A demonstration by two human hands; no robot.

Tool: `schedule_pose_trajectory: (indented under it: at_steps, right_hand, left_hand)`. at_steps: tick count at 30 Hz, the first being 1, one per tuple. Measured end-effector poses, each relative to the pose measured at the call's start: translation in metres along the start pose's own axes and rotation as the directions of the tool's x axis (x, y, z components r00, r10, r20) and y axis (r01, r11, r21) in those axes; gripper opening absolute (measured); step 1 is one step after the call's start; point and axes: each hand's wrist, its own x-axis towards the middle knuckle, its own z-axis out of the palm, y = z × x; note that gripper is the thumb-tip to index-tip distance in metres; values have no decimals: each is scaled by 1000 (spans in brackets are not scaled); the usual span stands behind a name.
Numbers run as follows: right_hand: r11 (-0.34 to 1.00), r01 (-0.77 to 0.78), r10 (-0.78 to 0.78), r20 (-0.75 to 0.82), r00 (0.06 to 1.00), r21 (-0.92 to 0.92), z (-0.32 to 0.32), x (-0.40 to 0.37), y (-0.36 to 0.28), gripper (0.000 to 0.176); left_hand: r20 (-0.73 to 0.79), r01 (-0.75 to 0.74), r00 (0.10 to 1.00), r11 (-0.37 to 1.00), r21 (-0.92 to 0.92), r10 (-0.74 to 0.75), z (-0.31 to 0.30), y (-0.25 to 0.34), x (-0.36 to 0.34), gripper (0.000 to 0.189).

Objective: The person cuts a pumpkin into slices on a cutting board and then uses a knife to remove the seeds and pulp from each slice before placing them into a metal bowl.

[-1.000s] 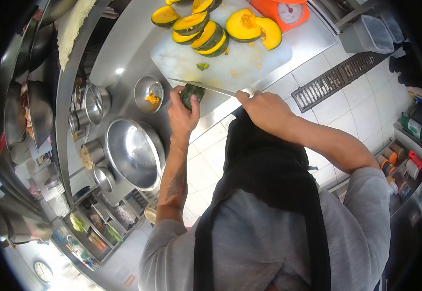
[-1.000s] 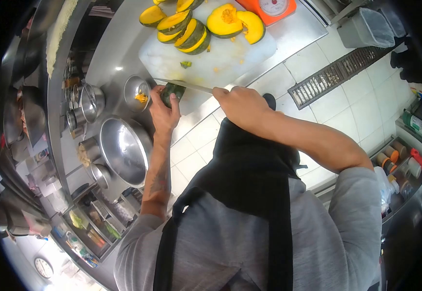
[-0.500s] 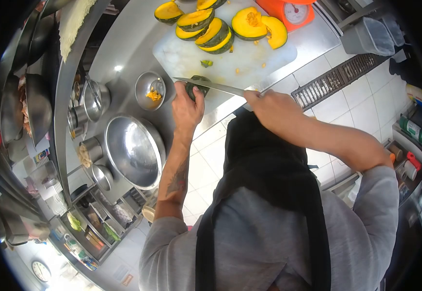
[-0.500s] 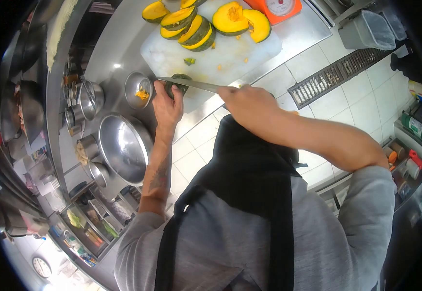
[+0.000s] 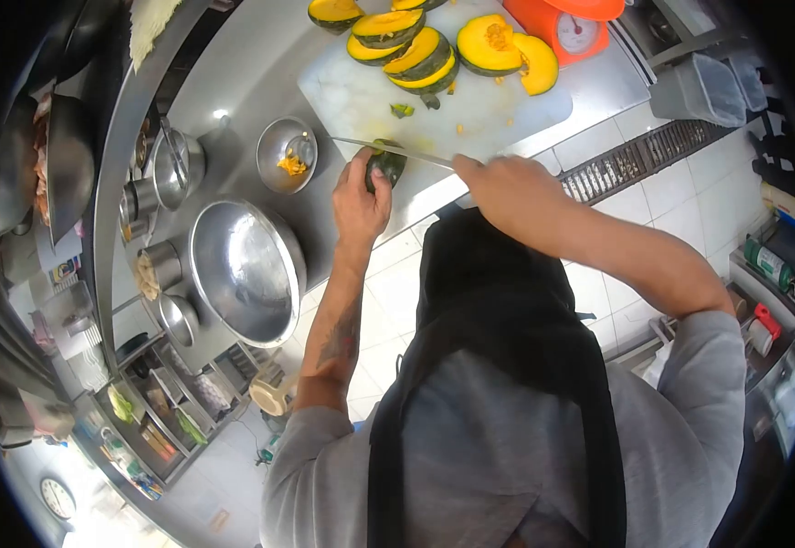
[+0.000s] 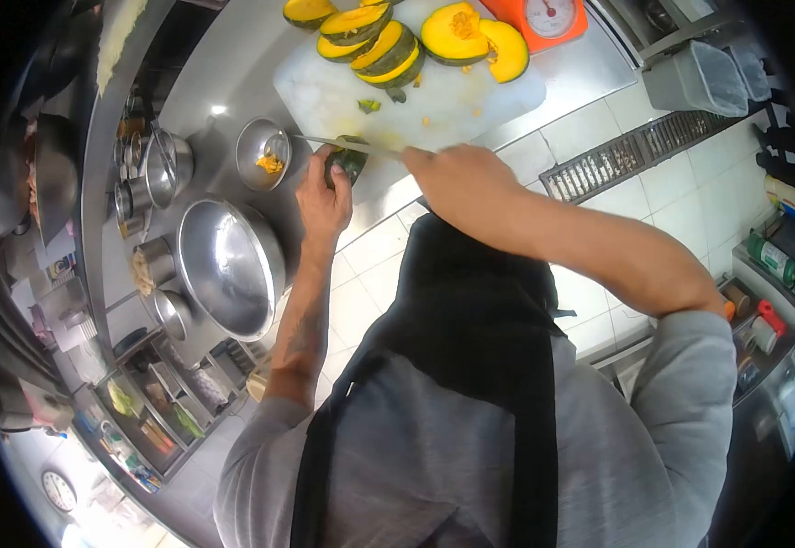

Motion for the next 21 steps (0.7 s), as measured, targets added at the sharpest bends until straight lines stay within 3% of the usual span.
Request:
schedule_pose_trajectory:
  at_steps: [2, 6, 8, 10, 12, 15, 19, 21]
  right_hand:
    - [993, -89, 97, 112, 989, -80, -9, -19, 1, 27]
    - [989, -102, 115, 121, 986, -103, -5, -27, 5, 28]
    - [999, -51, 50, 55, 997, 12, 20, -4, 7, 26]
    - [1000, 7, -8, -44, 999, -25, 51, 35, 9, 24]
    - [992, 37, -43, -53, 998, -122, 73, 72, 11, 25]
    - [996, 25, -30, -54, 998, -86, 75, 85, 13, 27]
    - [999, -41, 41, -7, 999, 27, 29, 25, 6, 26]
    - [999, -32, 32, -15, 999, 26, 19, -11, 1, 25]
  left_hand:
    - [-2, 10, 1000, 1000, -17, -10, 1, -2, -2, 33]
    - [-27, -27, 999, 998, -48, 25, 4, -5, -3, 33]
    - [-34, -47, 998, 998, -34, 46, 4, -6, -4, 31]
    - [-43, -74, 996, 997, -18, 73, 5, -5, -5, 29]
    - [-34, -83, 996, 996, -16, 83, 3, -3, -9, 33]
    - [-83, -145, 986, 989, -33, 142, 6, -13, -16, 33]
    - [-96, -54, 994, 996, -72, 47, 6, -8, -25, 32]
    - [-58, 106, 992, 988, -112, -113, 6, 1, -23, 31]
